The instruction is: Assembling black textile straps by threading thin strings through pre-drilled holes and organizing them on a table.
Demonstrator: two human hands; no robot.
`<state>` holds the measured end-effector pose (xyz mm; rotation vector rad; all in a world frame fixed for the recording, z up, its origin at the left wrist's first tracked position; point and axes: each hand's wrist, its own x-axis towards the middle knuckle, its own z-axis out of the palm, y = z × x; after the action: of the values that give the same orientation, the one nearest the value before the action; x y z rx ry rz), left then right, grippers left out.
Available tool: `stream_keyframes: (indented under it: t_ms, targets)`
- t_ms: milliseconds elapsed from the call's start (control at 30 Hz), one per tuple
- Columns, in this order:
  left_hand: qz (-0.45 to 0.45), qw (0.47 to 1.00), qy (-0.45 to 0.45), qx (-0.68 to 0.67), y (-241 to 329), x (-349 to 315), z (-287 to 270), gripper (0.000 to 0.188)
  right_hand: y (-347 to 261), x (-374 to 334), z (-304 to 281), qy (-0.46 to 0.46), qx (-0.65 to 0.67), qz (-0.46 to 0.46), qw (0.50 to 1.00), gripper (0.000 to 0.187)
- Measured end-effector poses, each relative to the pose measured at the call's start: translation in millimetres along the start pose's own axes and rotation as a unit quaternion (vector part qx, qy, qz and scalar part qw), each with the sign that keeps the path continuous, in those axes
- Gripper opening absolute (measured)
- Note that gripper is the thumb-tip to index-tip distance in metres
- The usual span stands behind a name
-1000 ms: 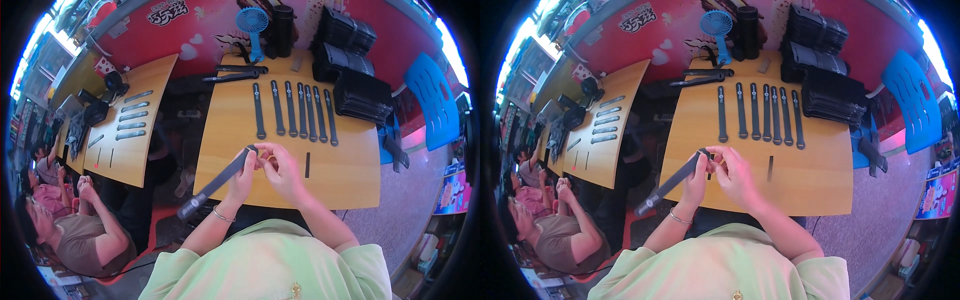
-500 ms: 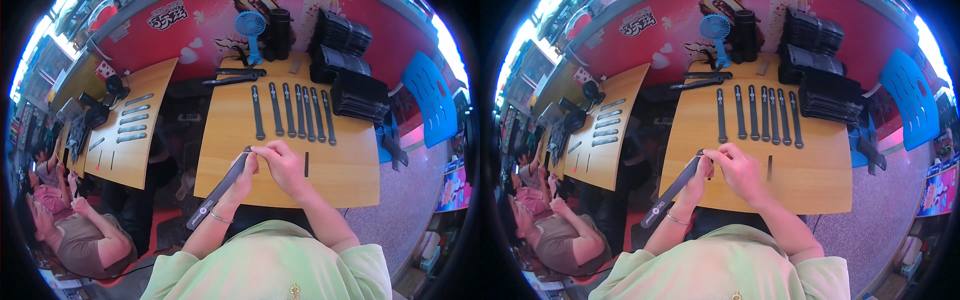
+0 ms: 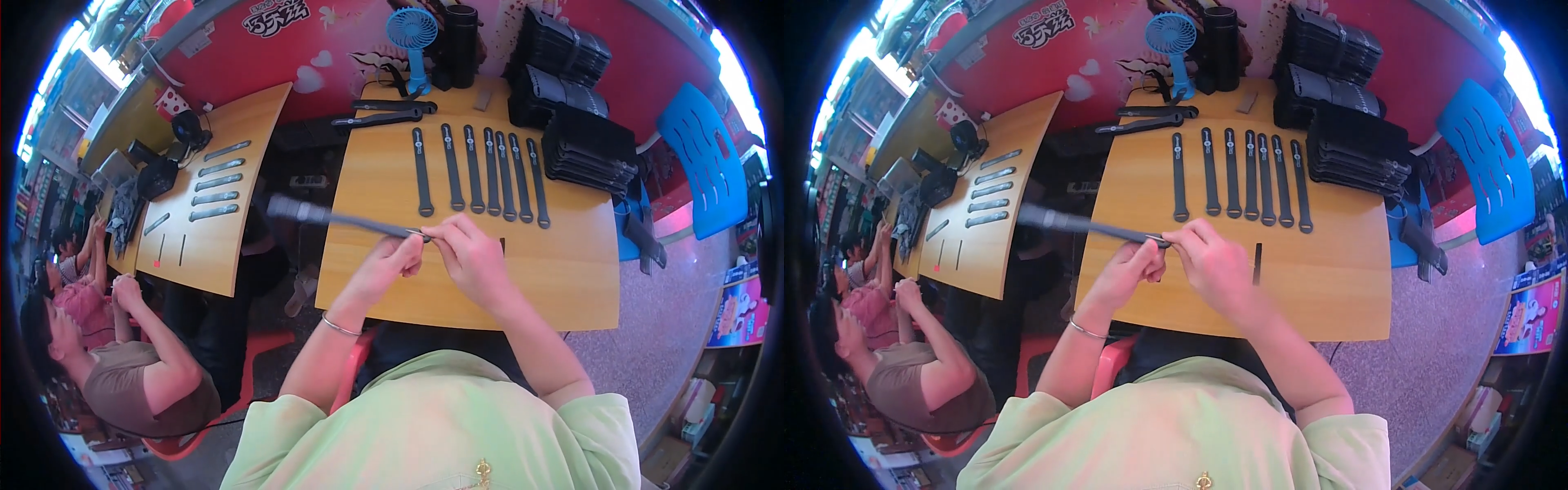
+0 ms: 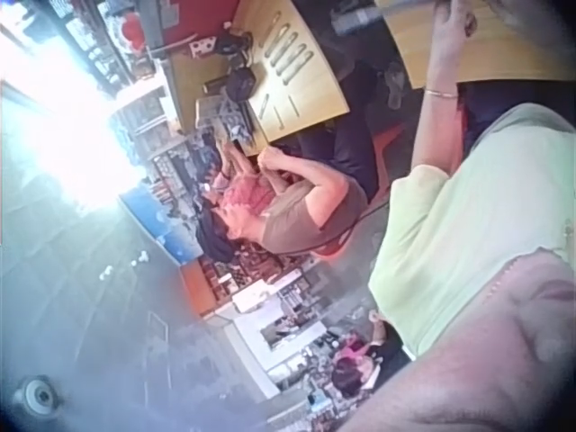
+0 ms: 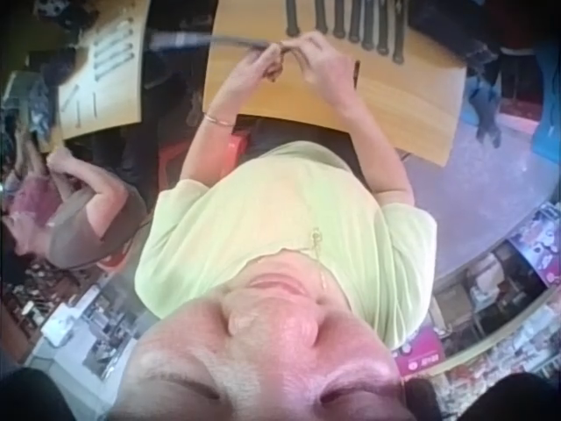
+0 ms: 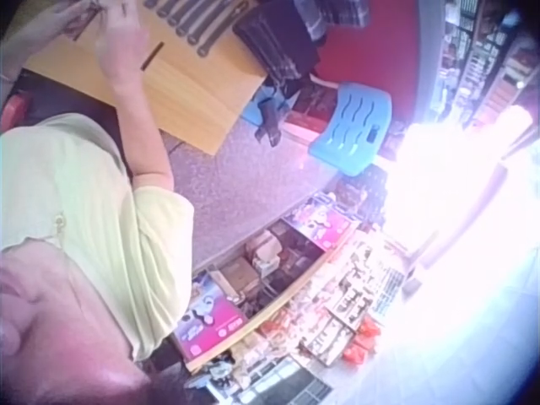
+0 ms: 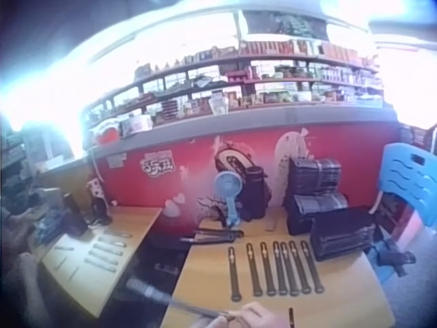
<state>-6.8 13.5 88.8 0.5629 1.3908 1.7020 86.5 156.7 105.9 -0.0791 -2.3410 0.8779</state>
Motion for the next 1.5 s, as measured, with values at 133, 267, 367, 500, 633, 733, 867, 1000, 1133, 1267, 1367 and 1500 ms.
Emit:
stream_keyframes:
  t_ms: [133,267,367,500,633,733,867,1000,1133,1267,1367,1500]
  targets:
    - [0.071,0.971,0.094,0.207,-6.3,-1.9,22.3,0.024,-4.8,-15.0,-2.9,-0.026,0.048,0.079,0.995,0.011]
    - [0.114,0.938,0.115,0.307,-29.1,-3.5,16.2,0.021,-5.8,-22.7,-6.3,-0.054,0.042,0.124,0.99,0.013]
    - [0.122,0.939,0.125,0.297,-32.4,-3.5,19.5,0.02,-7.5,-24.6,-6.8,-0.05,0.027,0.127,0.99,0.009]
    - [0.104,0.964,0.1,0.226,-30.8,-3.7,23.6,0.021,-9.8,-24.9,-12.3,-0.061,-0.033,0.104,0.992,0.005]
    - [0.083,0.975,0.072,0.191,-38.1,-6.7,24.7,0.022,-8.3,-26.3,-17.7,-0.076,-0.038,0.104,0.991,0.006]
    - [0.102,0.978,0.071,0.166,-43.7,-6.5,22.5,0.023,-9.5,-24.3,-20.4,-0.085,-0.025,0.108,0.99,0.007]
    - [0.111,0.979,0.068,0.155,-37.7,-4.3,19.5,0.025,-8.8,-18.1,-19.1,-0.064,0.02,0.113,0.991,0.006]
    - [0.137,0.97,0.066,0.188,-35.4,-5.5,14.4,0.026,-8.9,-16.0,-14.4,-0.041,0.039,0.112,0.992,0.007]
    - [0.116,0.964,0.026,0.24,-27.8,-10.6,12.1,0.027,-4.9,-18.0,-8.7,-0.007,0.021,0.086,0.996,0.007]
    - [0.124,0.957,0.004,0.262,-16.6,-18.2,23.1,0.028,-4.9,-6.4,-13.0,0.041,-0.017,0.047,0.998,0.01]
    - [0.131,0.961,0.01,0.243,-11.1,-19.4,15.3,0.026,-3.3,-2.6,-16.8,0.021,-0.034,-0.003,0.999,0.01]
    - [0.116,0.973,0.048,0.195,-15.7,-17.0,12.1,0.023,-12.0,-7.9,-23.2,-0.027,-0.086,-0.025,0.996,0.007]
